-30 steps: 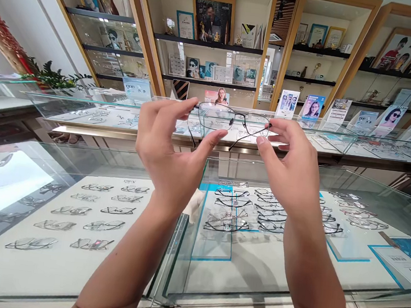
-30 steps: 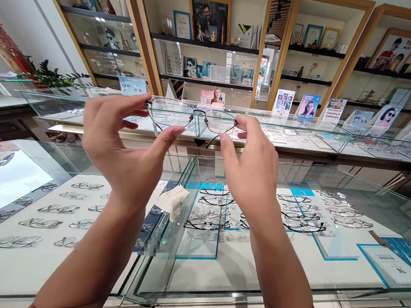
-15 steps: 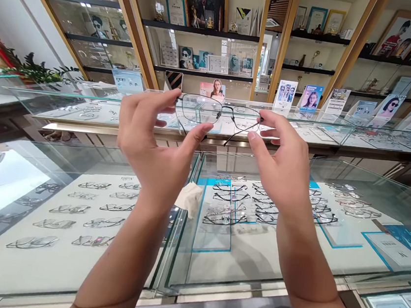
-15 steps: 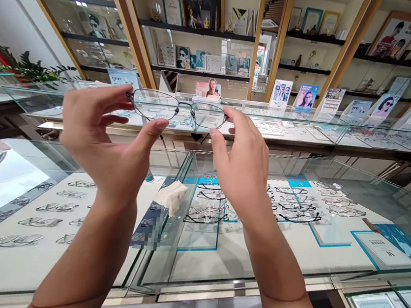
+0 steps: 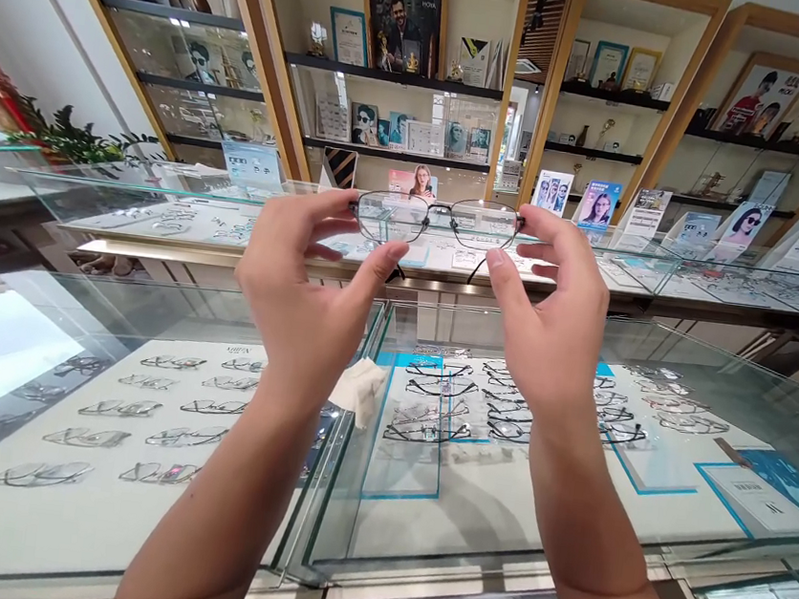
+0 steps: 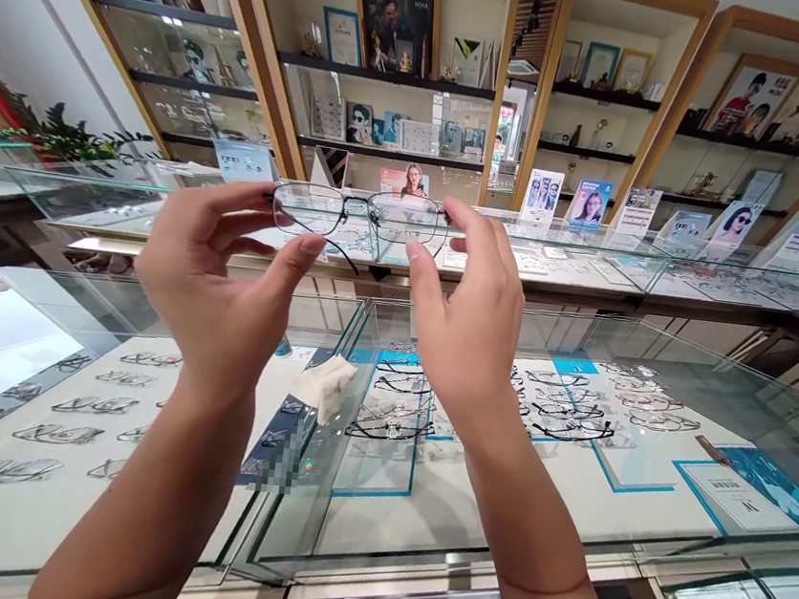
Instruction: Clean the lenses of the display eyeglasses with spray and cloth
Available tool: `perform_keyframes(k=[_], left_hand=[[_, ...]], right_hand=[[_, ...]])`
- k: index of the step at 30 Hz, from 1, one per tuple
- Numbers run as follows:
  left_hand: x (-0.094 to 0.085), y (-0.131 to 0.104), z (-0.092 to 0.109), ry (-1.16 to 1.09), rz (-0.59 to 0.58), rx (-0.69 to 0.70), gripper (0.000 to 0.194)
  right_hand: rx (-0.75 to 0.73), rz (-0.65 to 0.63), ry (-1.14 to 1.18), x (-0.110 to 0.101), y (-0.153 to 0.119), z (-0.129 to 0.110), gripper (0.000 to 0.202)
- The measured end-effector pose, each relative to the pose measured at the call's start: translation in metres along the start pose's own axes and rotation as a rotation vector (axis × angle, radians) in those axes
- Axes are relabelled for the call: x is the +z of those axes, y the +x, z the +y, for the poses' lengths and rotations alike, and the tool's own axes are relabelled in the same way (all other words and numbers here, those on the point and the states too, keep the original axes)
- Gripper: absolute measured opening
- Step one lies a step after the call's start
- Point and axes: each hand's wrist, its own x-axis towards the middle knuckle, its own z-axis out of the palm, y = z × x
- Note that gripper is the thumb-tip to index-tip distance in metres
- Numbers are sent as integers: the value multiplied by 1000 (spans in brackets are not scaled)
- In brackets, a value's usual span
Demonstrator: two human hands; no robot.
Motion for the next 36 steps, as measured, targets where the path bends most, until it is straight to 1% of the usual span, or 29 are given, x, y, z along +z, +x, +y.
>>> perform_keyframes(k=[3,5,15,27,36], left_hand=[[3,-2,-4,-89,-9,2,47],[4,-2,-5,-111,-10,-3,45],[3,-2,-5,-96,-14,-24,42],[12,-4,-8,-43,-20,-42,41],[9,-4,-2,23,50,41,38]], right_hand=[[-36,27,12,0,1,2,36],[-47,39,14,0,1,2,35],[-50,33,31,1,0,1,35],[-64,67,-23,-2,0,-1,32],[-18,-15,-93,-2,1,5,37]])
